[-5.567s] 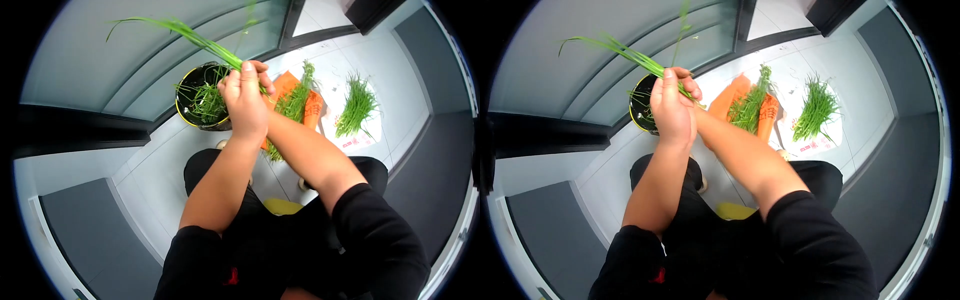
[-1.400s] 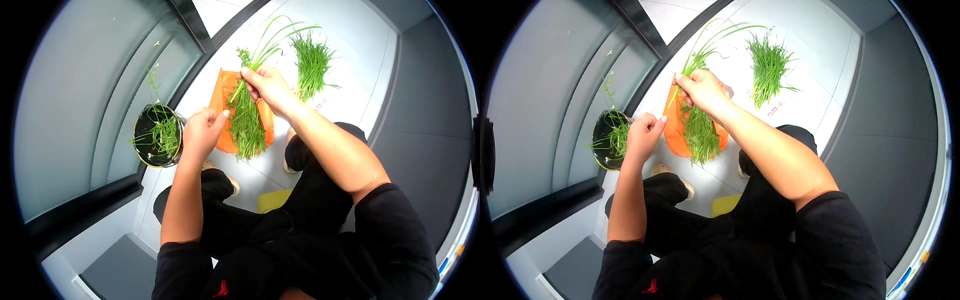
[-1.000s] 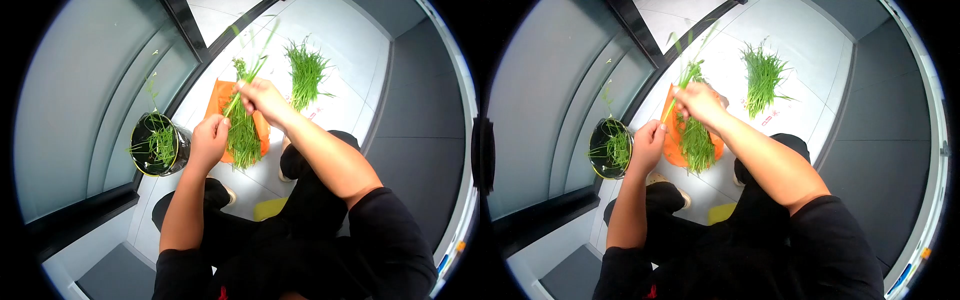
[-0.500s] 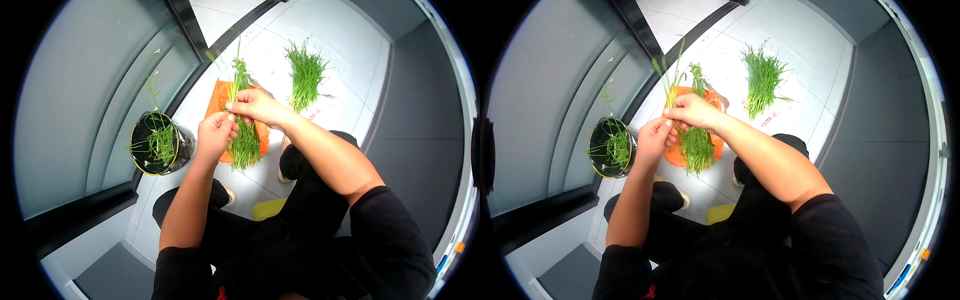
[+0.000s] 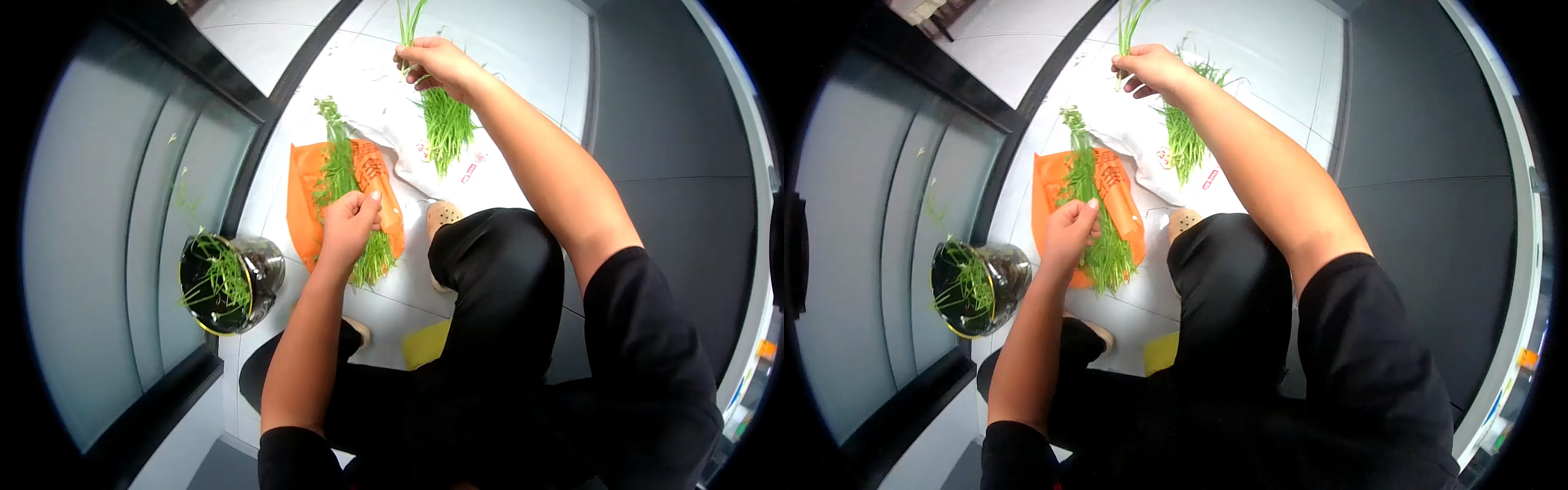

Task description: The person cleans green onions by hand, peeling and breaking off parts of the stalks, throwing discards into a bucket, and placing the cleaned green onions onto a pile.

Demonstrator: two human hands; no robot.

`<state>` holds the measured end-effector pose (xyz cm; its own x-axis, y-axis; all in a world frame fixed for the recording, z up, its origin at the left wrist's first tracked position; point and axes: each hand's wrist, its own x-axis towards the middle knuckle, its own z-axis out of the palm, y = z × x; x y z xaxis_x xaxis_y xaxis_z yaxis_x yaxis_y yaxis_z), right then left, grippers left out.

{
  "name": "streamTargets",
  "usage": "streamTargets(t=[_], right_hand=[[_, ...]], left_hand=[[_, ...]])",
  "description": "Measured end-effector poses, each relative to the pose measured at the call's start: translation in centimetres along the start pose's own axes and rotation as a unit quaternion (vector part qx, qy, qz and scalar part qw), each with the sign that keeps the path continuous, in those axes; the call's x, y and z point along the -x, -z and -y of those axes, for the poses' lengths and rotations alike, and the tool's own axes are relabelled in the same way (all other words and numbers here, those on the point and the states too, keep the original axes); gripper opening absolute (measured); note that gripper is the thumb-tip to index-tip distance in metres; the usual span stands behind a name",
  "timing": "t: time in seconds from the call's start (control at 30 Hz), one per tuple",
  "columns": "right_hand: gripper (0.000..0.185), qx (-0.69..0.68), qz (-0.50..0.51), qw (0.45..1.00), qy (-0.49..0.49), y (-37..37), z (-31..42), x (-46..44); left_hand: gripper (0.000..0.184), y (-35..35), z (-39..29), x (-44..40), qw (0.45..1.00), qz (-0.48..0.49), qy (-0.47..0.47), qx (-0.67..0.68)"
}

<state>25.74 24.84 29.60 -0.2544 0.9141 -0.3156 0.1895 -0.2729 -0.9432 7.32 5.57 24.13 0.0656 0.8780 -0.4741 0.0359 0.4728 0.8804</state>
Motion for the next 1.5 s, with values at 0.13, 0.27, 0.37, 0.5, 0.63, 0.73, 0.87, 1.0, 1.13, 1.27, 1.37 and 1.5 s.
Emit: streamTargets(t=[0.13,0.27,0.37,0.5,0.63,0.73,0.87,1.0,1.13,1.27,1.37,1.5], right_hand=[[0.019,0.009,-0.004,0.996,-0.091,3.8,-10.2,-3.8],[0.016,-0.062,-0.077,0.963,-0.250,6.3,-25.0,-5.2],[0.019,0.069,-0.132,0.929,-0.338,8.4,-31.7,-4.0],[0.022,0.096,-0.152,0.932,-0.314,10.0,-34.5,-3.6],[0.029,0.197,-0.140,0.946,-0.217,9.7,-33.3,-4.2],[0.021,0.147,-0.075,0.975,-0.150,7.5,-26.4,-3.6],[0.024,0.177,0.031,0.983,-0.039,4.9,-16.0,-1.6],[0.024,0.211,0.100,0.966,0.113,2.7,-5.8,2.1],[0.040,0.136,0.144,0.974,0.109,-0.2,0.9,6.9],[0.022,0.198,0.205,0.925,0.252,-4.0,3.0,11.7],[0.021,0.141,0.223,0.932,0.249,-7.5,3.8,15.1],[0.019,0.158,0.145,0.958,0.189,-10.4,2.1,16.3]], left_hand=[[0.029,-4.9,1.8,-6.4,0.999,0.049,-0.019,-0.008],[0.040,-8.5,7.1,-11.2,0.994,0.105,0.001,-0.003],[0.036,-7.8,10.8,-11.3,0.995,0.069,0.076,-0.009],[0.026,-3.5,18.8,-10.2,0.995,-0.016,0.098,-0.013],[0.025,0.7,24.2,-6.1,0.928,-0.217,0.182,-0.241],[0.028,2.6,25.5,-3.2,0.880,-0.228,0.273,-0.316],[0.028,2.4,24.3,-1.2,0.848,-0.179,0.308,-0.393],[0.025,1.1,26.1,0.2,0.854,-0.146,0.251,-0.431],[0.022,1.8,26.0,0.3,0.866,-0.125,0.236,-0.422],[0.023,4.6,24.1,-0.2,0.895,-0.094,0.182,-0.397],[0.025,8.2,20.8,-1.2,0.870,-0.043,0.110,-0.478],[0.024,11.0,8.6,0.7,0.912,0.034,0.207,-0.352]])
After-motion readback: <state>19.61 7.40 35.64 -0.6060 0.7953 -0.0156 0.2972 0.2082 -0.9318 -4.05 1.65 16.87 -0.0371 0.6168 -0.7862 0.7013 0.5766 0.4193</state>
